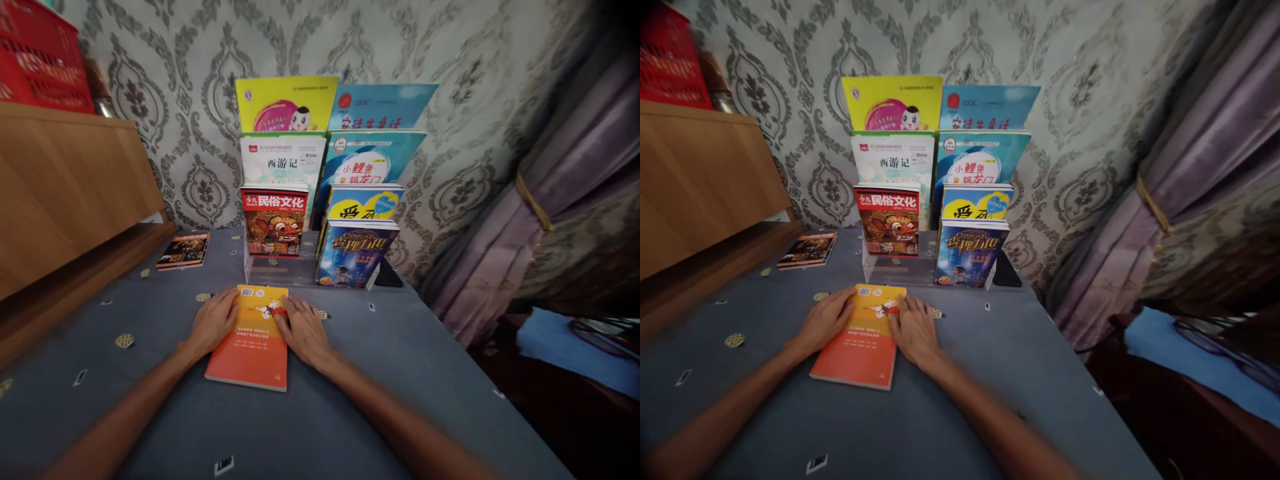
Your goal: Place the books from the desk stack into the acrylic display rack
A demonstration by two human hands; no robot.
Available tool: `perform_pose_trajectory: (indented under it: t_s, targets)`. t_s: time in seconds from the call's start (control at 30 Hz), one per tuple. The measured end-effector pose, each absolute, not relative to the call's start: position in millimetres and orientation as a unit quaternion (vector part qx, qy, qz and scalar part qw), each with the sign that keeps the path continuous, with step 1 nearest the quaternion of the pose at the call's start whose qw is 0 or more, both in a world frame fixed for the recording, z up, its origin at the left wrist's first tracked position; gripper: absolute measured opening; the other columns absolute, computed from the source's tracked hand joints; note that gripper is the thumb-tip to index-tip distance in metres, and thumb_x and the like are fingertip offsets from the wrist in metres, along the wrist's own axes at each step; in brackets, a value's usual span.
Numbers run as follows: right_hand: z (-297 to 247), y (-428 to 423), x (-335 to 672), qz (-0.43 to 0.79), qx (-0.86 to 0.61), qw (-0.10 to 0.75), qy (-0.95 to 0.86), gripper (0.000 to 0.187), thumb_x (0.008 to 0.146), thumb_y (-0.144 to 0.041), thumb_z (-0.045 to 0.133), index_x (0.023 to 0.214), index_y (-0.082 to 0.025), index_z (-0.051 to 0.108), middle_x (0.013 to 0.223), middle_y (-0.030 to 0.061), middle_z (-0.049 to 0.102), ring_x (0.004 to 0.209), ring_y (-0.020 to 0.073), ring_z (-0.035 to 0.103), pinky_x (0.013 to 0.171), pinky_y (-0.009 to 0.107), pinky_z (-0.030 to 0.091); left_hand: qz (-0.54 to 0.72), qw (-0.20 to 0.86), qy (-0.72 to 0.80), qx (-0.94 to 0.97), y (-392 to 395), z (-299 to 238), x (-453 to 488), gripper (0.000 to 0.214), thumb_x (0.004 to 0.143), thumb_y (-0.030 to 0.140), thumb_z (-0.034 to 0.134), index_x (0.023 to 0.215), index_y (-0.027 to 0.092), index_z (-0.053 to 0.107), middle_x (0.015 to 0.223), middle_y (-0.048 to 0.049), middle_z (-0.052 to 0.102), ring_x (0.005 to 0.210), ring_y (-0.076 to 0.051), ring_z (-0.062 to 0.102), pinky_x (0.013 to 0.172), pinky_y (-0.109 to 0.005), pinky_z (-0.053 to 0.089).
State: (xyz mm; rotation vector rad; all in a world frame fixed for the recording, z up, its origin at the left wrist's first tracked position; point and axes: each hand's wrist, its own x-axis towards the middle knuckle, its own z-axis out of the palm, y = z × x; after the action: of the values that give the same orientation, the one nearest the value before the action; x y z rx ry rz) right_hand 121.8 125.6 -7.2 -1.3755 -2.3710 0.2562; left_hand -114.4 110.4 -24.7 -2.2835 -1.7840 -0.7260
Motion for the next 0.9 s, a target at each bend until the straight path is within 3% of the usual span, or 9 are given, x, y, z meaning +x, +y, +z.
perform_pose_trajectory:
  t_s: [0.1,0.27,0.73,0.9]
  targets:
    - [-15,119,122,0.092,-0.491,0.193,-0.844,0.047,0.101,-0.031,0.043,0.14,-0.006,0.051,0.143,0.0215,0.057,0.137,0.0331,0.049,0.114,0.053,0.036,-0.246,0.074,-0.62,-0.741,109,-29,-114,0.03,0.097,0.024,0.04,0.119,0.019,0.061,0.111,-0.0119,0.074,0.1,-0.025,0.07,0.089,-0.041,0.055]
    - [-18,113,121,0.103,-0.491,0.176,-0.847,0.053,0.1,-0.032,0.04,0.146,-0.005,0.047,0.148,0.021,0.052,0.142,0.0338,0.044,0.118,0.055,0.031,-0.282,0.032,-0.606,-0.743,109,-31,-111,0.032,0.096,0.023,0.04,0.119,0.018,0.06,0.114,-0.0122,0.072,0.105,-0.025,0.067,0.095,-0.042,0.052]
    - [-20,108,121,0.126,-0.512,0.163,-0.834,0.057,0.099,-0.031,0.04,0.148,-0.003,0.045,0.152,0.0209,0.047,0.145,0.0328,0.04,0.121,0.051,0.029,-0.35,-0.097,-0.614,-0.7,107,-29,-114,0.039,0.088,0.032,0.049,0.122,0.019,0.063,0.111,-0.01,0.074,0.1,-0.027,0.068,0.092,-0.041,0.051]
    - [-29,110,124,0.118,-0.494,0.21,-0.836,0.055,0.098,-0.032,0.042,0.145,-0.005,0.048,0.148,0.0217,0.052,0.142,0.0335,0.044,0.12,0.053,0.032,-0.465,-0.228,-0.58,-0.629,111,-25,-115,0.04,0.08,0.035,0.058,0.117,0.019,0.063,0.117,-0.0114,0.074,0.109,-0.029,0.069,0.095,-0.041,0.052]
